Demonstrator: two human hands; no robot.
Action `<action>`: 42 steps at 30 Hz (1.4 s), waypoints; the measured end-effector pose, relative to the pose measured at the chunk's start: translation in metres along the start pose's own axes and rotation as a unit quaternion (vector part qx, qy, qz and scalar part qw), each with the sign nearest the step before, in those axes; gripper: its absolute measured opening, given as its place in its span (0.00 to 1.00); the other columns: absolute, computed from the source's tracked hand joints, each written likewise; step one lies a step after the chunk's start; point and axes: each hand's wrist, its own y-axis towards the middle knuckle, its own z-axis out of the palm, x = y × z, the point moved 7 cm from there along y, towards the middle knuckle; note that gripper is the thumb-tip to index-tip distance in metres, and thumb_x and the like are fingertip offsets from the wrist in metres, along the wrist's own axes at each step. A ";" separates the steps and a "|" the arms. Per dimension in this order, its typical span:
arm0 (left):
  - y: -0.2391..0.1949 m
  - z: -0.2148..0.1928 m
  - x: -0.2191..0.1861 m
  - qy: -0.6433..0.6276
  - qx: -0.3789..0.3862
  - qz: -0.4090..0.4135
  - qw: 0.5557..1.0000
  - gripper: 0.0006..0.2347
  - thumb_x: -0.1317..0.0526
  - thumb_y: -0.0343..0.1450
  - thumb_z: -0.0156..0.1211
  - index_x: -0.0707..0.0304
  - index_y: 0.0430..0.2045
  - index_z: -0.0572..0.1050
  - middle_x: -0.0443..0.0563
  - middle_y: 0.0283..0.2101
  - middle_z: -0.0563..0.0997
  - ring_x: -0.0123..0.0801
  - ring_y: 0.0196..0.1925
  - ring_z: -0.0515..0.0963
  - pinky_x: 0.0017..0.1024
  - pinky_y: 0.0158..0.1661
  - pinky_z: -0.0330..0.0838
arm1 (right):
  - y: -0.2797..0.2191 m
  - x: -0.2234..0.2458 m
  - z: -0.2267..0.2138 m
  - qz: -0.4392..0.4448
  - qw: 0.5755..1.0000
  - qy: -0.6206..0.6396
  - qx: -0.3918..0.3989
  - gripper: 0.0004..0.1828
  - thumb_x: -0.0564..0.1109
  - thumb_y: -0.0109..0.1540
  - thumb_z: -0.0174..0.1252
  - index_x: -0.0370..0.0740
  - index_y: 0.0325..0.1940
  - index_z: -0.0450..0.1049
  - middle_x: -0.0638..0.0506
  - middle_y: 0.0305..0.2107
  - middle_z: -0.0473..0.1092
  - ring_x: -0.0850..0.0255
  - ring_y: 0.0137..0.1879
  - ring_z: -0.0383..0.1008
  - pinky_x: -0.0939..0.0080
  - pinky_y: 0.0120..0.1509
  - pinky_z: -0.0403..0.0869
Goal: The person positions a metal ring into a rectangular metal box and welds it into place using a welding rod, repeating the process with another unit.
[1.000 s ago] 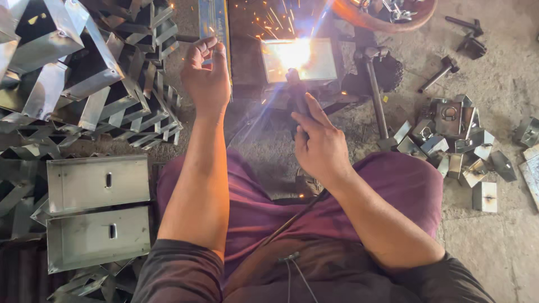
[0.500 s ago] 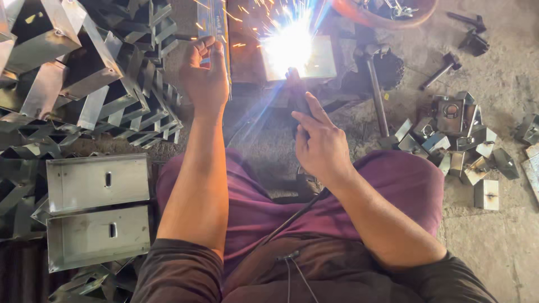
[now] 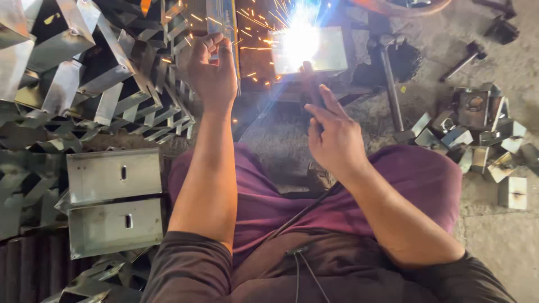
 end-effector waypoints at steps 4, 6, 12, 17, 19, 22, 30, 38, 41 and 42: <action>0.000 -0.003 0.001 0.040 0.004 0.002 0.999 0.06 0.60 0.74 0.63 0.60 0.42 0.80 0.45 0.42 0.85 0.26 0.45 0.84 0.26 0.41 0.73 | -0.004 -0.012 -0.021 -0.111 0.983 0.009 -0.145 0.16 0.39 0.65 0.62 0.38 0.58 0.76 0.35 0.60 0.71 0.45 0.58 0.80 0.53 0.56 0.81; 0.000 -0.003 0.005 0.018 0.003 0.001 1.000 0.06 0.61 0.74 0.64 0.60 0.41 0.79 0.45 0.43 0.84 0.26 0.47 0.84 0.26 0.42 0.73 | -0.012 -0.030 -0.039 -0.085 0.970 0.090 -0.211 0.22 0.39 0.65 0.65 0.36 0.63 0.71 0.36 0.51 0.76 0.53 0.44 0.85 0.59 0.41 0.80; -0.004 0.001 0.009 0.066 0.032 -0.011 0.997 0.12 0.58 0.73 0.66 0.59 0.48 0.77 0.47 0.49 0.82 0.30 0.50 0.80 0.31 0.46 0.73 | -0.016 -0.105 -0.065 0.096 0.685 0.711 -0.126 0.36 0.36 0.67 0.59 0.35 0.79 0.59 0.35 0.52 0.75 0.54 0.41 0.80 0.56 0.47 0.80; -0.010 0.030 -0.018 0.176 0.182 0.173 0.952 0.30 0.55 0.72 0.73 0.53 0.69 0.65 0.55 0.70 0.70 0.48 0.74 0.68 0.44 0.72 0.63 | -0.048 -0.144 -0.087 0.199 0.575 0.790 -0.077 0.31 0.37 0.61 0.56 0.35 0.69 0.65 0.40 0.44 0.73 0.47 0.44 0.77 0.46 0.51 0.75; -0.008 0.048 -0.019 0.253 0.268 0.184 0.911 0.43 0.49 0.65 0.80 0.56 0.72 0.56 0.63 0.72 0.61 0.58 0.73 0.60 0.49 0.69 0.53 | -0.068 -0.164 -0.099 0.203 0.600 0.768 -0.098 0.28 0.51 0.67 0.55 0.31 0.67 0.67 0.40 0.43 0.72 0.52 0.40 0.71 0.53 0.48 0.70; -0.004 0.070 -0.007 0.383 0.384 0.118 0.832 0.57 0.46 0.54 0.85 0.57 0.73 0.46 0.65 0.74 0.52 0.63 0.74 0.51 0.55 0.64 0.47 | -0.104 -0.204 -0.107 0.274 0.593 0.739 -0.163 0.43 0.72 0.63 0.52 0.30 0.61 0.72 0.43 0.34 0.72 0.56 0.32 0.67 0.57 0.38 0.66; 0.003 0.072 -0.012 0.285 0.431 0.216 0.828 0.53 0.53 0.54 0.82 0.70 0.75 0.56 0.70 0.69 0.68 0.62 0.72 0.66 0.48 0.71 0.58 | -0.219 -0.335 -0.100 0.324 0.544 0.704 -0.321 0.28 0.64 0.61 0.54 0.41 0.53 0.74 0.46 0.33 0.69 0.54 0.33 0.67 0.55 0.39 0.65; -0.002 0.096 -0.131 0.352 0.498 0.323 0.724 0.38 0.51 0.53 0.76 0.53 0.61 0.70 0.59 0.60 0.71 0.52 0.68 0.66 0.42 0.67 0.65 | -0.319 -0.387 -0.012 0.469 0.556 0.660 -0.189 0.27 0.62 0.61 0.41 0.38 0.35 0.74 0.46 0.30 0.75 0.54 0.38 0.72 0.52 0.49 0.70; -0.030 0.163 -0.155 0.504 0.599 0.317 0.536 0.37 0.49 0.43 0.82 0.42 0.52 0.82 0.62 0.64 0.70 0.51 0.63 0.72 0.42 0.59 0.70 | -0.349 -0.400 0.033 0.490 0.503 0.696 -0.151 0.33 0.67 0.67 0.42 0.36 0.30 0.73 0.48 0.25 0.73 0.55 0.34 0.71 0.56 0.45 0.69; -0.044 0.183 -0.161 0.527 0.643 0.259 0.492 0.37 0.49 0.45 0.81 0.40 0.54 0.79 0.58 0.62 0.70 0.48 0.64 0.73 0.40 0.60 0.70 | -0.353 -0.406 0.036 0.493 0.532 0.674 -0.143 0.34 0.68 0.67 0.41 0.36 0.28 0.73 0.47 0.24 0.73 0.55 0.31 0.70 0.57 0.43 0.69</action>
